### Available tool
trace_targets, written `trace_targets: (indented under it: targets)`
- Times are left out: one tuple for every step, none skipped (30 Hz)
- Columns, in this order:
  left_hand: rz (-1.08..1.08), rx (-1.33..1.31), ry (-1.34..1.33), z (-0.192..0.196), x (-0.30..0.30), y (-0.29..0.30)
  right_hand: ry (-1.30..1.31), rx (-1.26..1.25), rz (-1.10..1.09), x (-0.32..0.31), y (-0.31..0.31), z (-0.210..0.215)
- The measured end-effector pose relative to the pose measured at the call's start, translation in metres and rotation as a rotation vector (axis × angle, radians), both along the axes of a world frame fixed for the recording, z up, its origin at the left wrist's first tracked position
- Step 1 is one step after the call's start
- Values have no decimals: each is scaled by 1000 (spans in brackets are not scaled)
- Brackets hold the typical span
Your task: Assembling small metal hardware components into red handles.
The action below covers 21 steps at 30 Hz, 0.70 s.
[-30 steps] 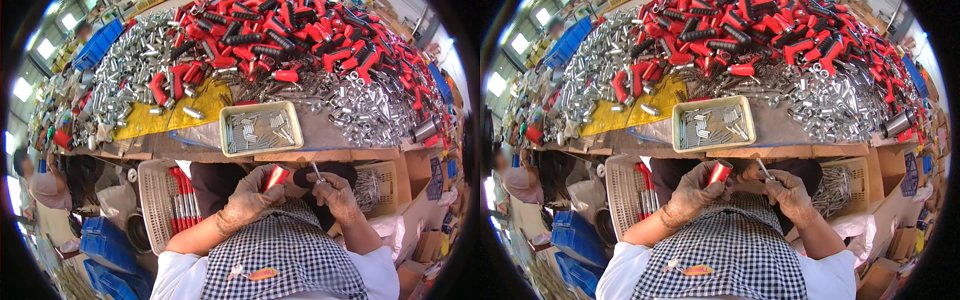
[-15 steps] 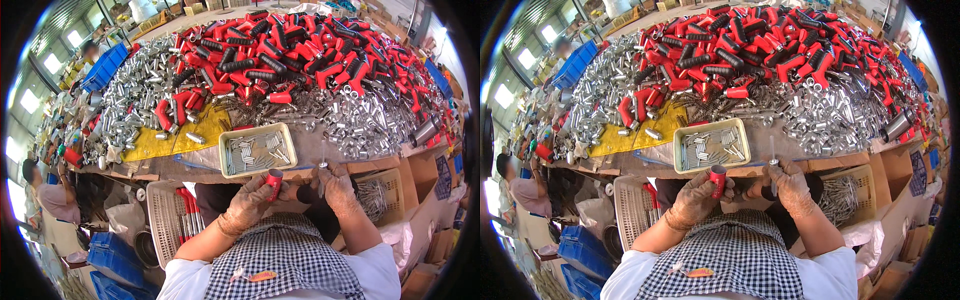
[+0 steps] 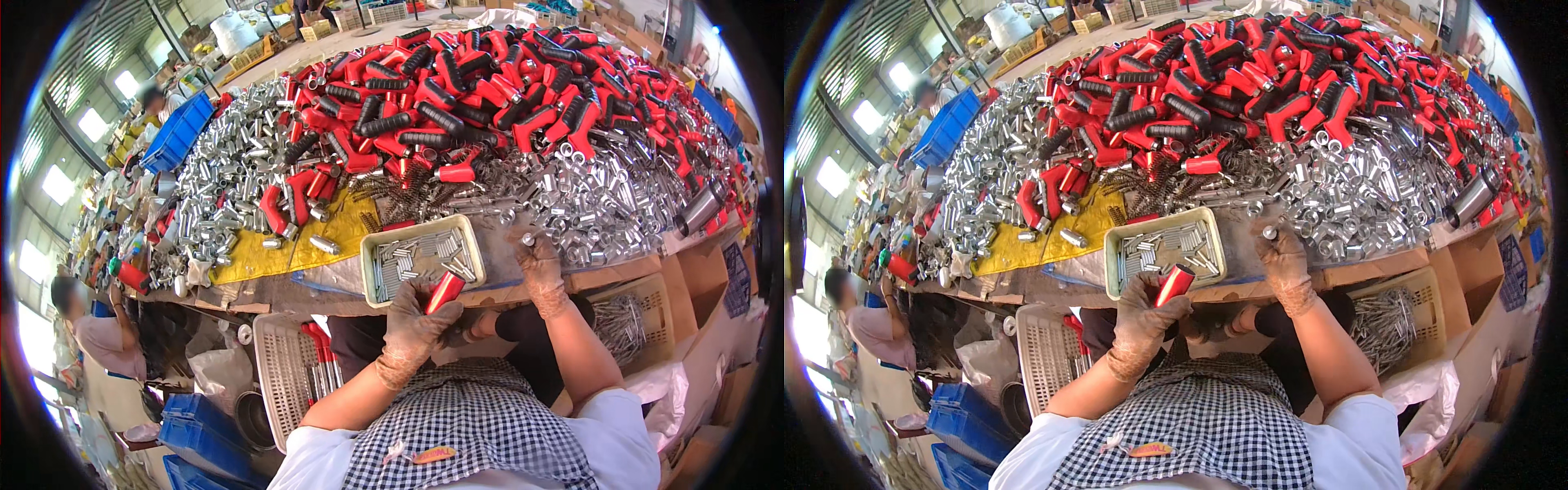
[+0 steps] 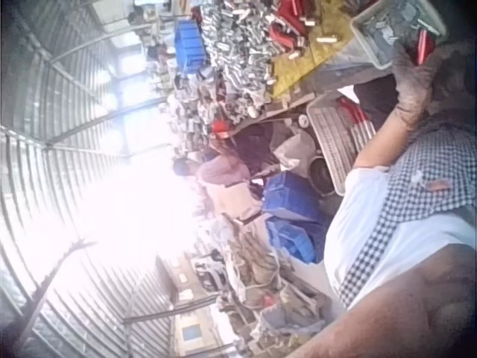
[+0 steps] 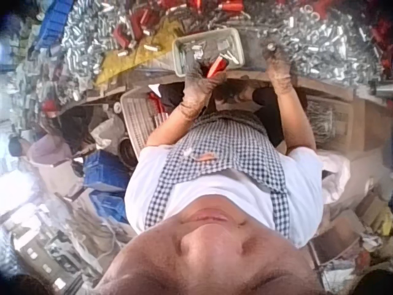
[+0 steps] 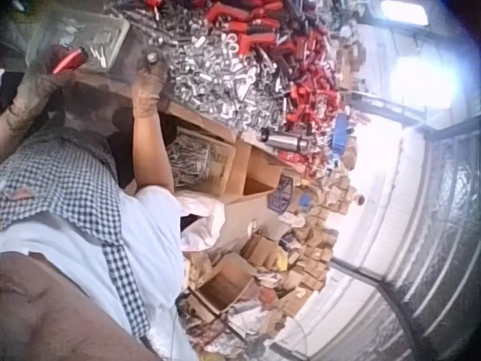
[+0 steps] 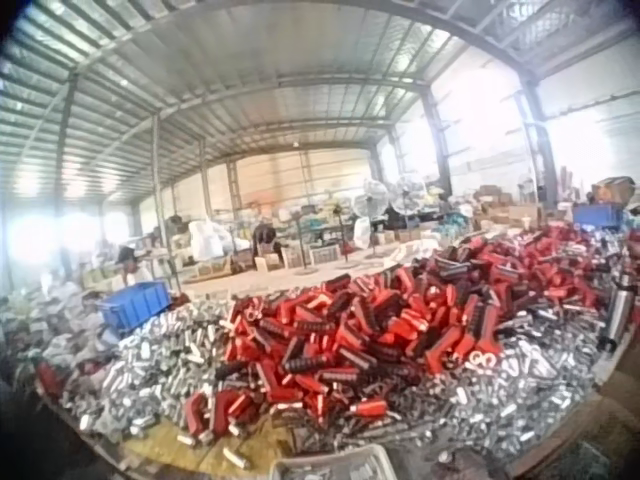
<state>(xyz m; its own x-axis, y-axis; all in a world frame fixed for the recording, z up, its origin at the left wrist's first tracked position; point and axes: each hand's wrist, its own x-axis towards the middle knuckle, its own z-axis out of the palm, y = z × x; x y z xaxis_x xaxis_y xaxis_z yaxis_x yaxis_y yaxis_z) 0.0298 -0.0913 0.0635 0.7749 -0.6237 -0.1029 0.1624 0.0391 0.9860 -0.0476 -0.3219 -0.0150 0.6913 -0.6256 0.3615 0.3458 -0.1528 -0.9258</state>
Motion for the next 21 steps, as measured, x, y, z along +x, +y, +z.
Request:
trace_targets:
  targets:
    - [-4,-2,37,-2,1,-1,61,-115,-71,4,-2,-4]
    - [-8,-5,73,-4,2,-2,124,-230,-142,8,-4,-9]
    - [-16,-2,76,-3,2,-4,127,-227,-150,12,-8,-19]
    - [-17,-12,120,-1,1,-6,251,-320,-193,16,-13,-28]
    - [-18,-24,165,0,0,-8,375,-412,-236,16,-18,-37]
    - [-12,-25,163,0,1,-9,373,-413,-231,17,-15,-31]
    - [-1,-30,167,0,2,-9,282,-311,-165,15,-6,-19]
    - [10,-37,171,-1,2,-9,192,-209,-99,12,1,-8]
    - [11,-40,169,-1,2,-11,190,-212,-99,8,5,-1]
    - [25,-57,173,-4,3,-11,150,-55,-78,4,11,3]
    - [40,-74,177,-6,4,-11,111,102,-56,-1,17,9]
    - [49,-73,180,-9,4,-10,116,103,-47,-8,28,24]
    - [61,-158,260,-13,5,-10,308,31,36,-17,40,44]
    - [70,-244,337,-14,6,-10,497,-45,116,-24,51,61]
    - [76,-245,337,-13,7,-9,548,104,154,-30,62,70]
    - [51,-260,404,-11,8,-8,551,102,160,-36,69,76]
    - [27,-276,471,-10,9,-6,529,207,256,-41,75,80]
    - [34,-281,473,-11,10,-5,508,311,352,-46,81,80]
    - [8,-300,491,-13,11,-5,486,215,378,-52,82,66]
    - [-18,-320,509,-14,13,-5,491,209,382,-60,87,60]
    - [-12,-326,511,-12,13,-4,461,177,387,-65,92,57]
